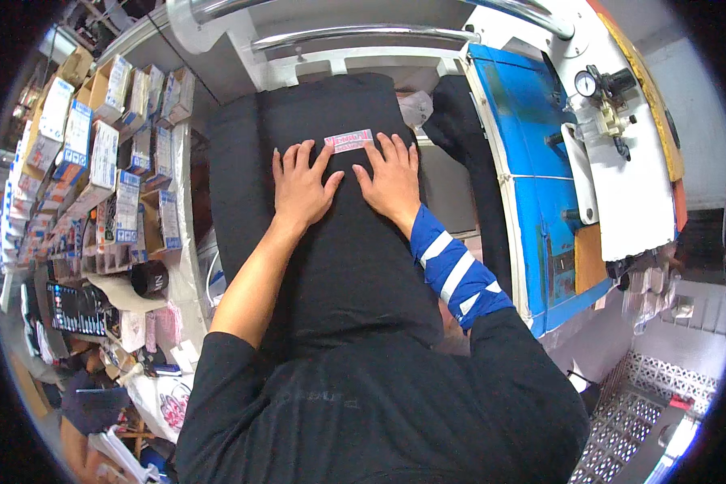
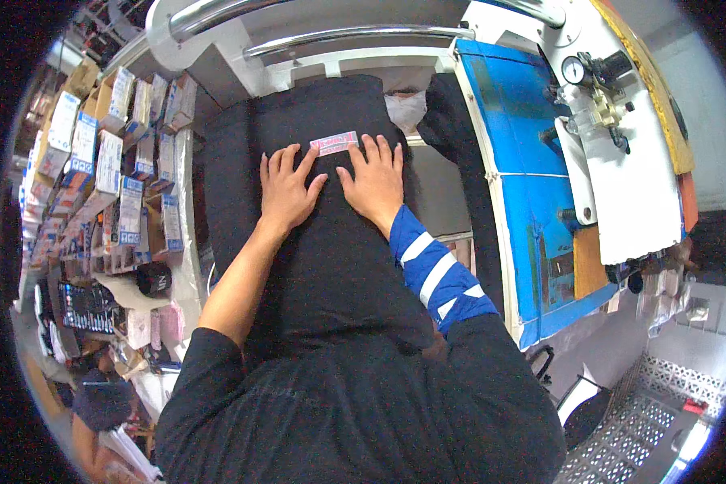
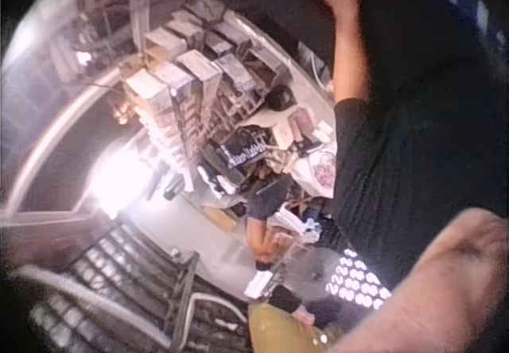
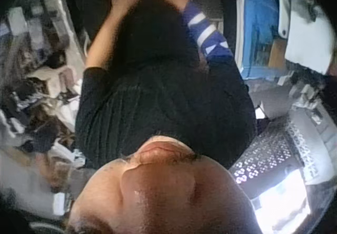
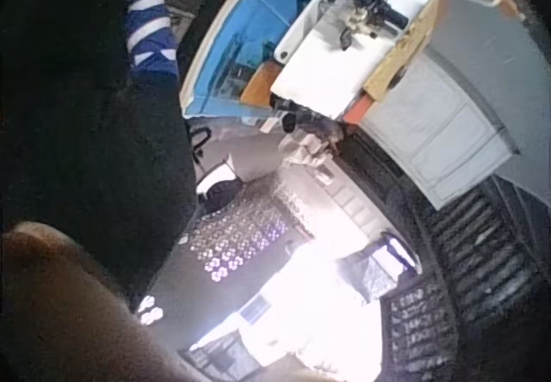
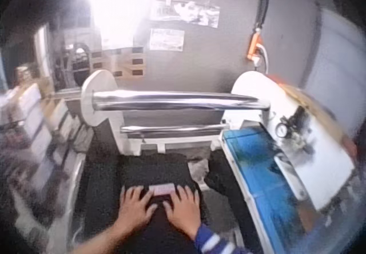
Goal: The person places a black t-shirt on a heat press, aligns a transfer sheet with a medical technology design, and closes the press to apply the print. They then remove the finished t-shirt and repeat the process with another shirt.
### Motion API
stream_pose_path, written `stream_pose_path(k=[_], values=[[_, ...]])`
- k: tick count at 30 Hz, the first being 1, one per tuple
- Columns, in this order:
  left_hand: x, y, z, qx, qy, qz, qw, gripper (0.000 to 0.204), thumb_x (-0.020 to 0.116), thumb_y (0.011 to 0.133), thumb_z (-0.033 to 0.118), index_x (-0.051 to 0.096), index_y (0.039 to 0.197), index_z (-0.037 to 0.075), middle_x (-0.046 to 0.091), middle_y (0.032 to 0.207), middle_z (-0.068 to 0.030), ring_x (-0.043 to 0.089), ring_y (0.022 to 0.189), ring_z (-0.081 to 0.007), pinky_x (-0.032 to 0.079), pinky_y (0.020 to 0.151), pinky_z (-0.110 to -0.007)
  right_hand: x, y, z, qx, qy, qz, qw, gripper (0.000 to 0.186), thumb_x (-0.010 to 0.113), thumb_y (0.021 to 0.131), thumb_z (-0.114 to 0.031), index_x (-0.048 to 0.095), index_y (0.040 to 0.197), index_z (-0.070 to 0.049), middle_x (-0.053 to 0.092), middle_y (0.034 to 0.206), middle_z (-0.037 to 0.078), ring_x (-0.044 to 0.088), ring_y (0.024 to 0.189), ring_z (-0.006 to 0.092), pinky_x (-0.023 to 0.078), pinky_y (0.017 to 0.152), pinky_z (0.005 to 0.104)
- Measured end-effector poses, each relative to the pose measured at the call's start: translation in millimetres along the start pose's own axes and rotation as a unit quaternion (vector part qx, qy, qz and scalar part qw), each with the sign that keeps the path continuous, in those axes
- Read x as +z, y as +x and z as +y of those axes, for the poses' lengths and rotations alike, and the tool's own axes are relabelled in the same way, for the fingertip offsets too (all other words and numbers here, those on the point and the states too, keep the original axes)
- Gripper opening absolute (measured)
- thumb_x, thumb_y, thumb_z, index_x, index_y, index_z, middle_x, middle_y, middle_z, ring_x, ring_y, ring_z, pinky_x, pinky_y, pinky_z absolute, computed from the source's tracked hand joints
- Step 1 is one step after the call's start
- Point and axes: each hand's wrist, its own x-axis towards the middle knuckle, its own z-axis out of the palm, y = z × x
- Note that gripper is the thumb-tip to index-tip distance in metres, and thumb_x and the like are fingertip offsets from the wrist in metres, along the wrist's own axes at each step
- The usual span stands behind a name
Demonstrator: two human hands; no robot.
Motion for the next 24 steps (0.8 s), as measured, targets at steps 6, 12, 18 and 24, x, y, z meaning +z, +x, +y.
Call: stream_pose_path(k=[6, 12, 18, 24], values=[[2.9, -4.2, -1.6, -0.019, 0.031, -0.005, 0.999, 0.056, 0.061, 0.098, 0.046, 0.054, 0.147, 0.02, 0.045, 0.151, -0.0181, 0.036, 0.143, -0.0412, 0.017, 0.12, -0.068, 0.4, 0.1, -4.9, 0.001, -0.022, -0.002, 1.0, 0.051, 0.061, 0.097, -0.041, 0.061, 0.139, -0.012, 0.049, 0.15, 0.018, 0.038, 0.144, 0.0402, 0.026, 0.117, 0.0647], [2.2, -3.8, 0.6, -0.052, 0.048, -0.034, 0.997, 0.057, 0.057, 0.099, 0.048, 0.05, 0.151, 0.024, 0.038, 0.158, -0.0192, 0.028, 0.149, -0.0451, 0.013, 0.12, -0.071, -0.1, -2.3, -10.1, 0.019, -0.037, -0.013, 0.999, 0.051, 0.061, 0.096, -0.041, 0.06, 0.14, -0.016, 0.049, 0.151, 0.016, 0.037, 0.145, 0.039, 0.029, 0.111, 0.0711], [0.8, -3.1, 0.3, -0.052, 0.043, -0.048, 0.997, 0.057, 0.056, 0.1, 0.048, 0.05, 0.151, 0.025, 0.037, 0.159, -0.019, 0.028, 0.149, -0.0451, 0.013, 0.12, -0.071, -2.7, 5.1, -2.6, 0.034, 0.001, -0.042, 0.999, 0.054, 0.067, 0.091, -0.043, 0.062, 0.139, -0.018, 0.049, 0.149, 0.016, 0.04, 0.141, 0.038, 0.036, 0.106, 0.0655], [5.8, -3.4, -3.5, -0.053, 0.033, -0.033, 0.998, 0.053, 0.057, 0.1, 0.047, 0.053, 0.148, 0.025, 0.039, 0.157, -0.0186, 0.028, 0.15, -0.0436, 0.014, 0.12, -0.07, -9.1, 10.1, -6.2, 0.044, 0.005, -0.057, 0.997, 0.054, 0.069, 0.089, -0.042, 0.064, 0.137, -0.018, 0.049, 0.146, 0.019, 0.039, 0.14, 0.0378, 0.032, 0.106, 0.0652]])
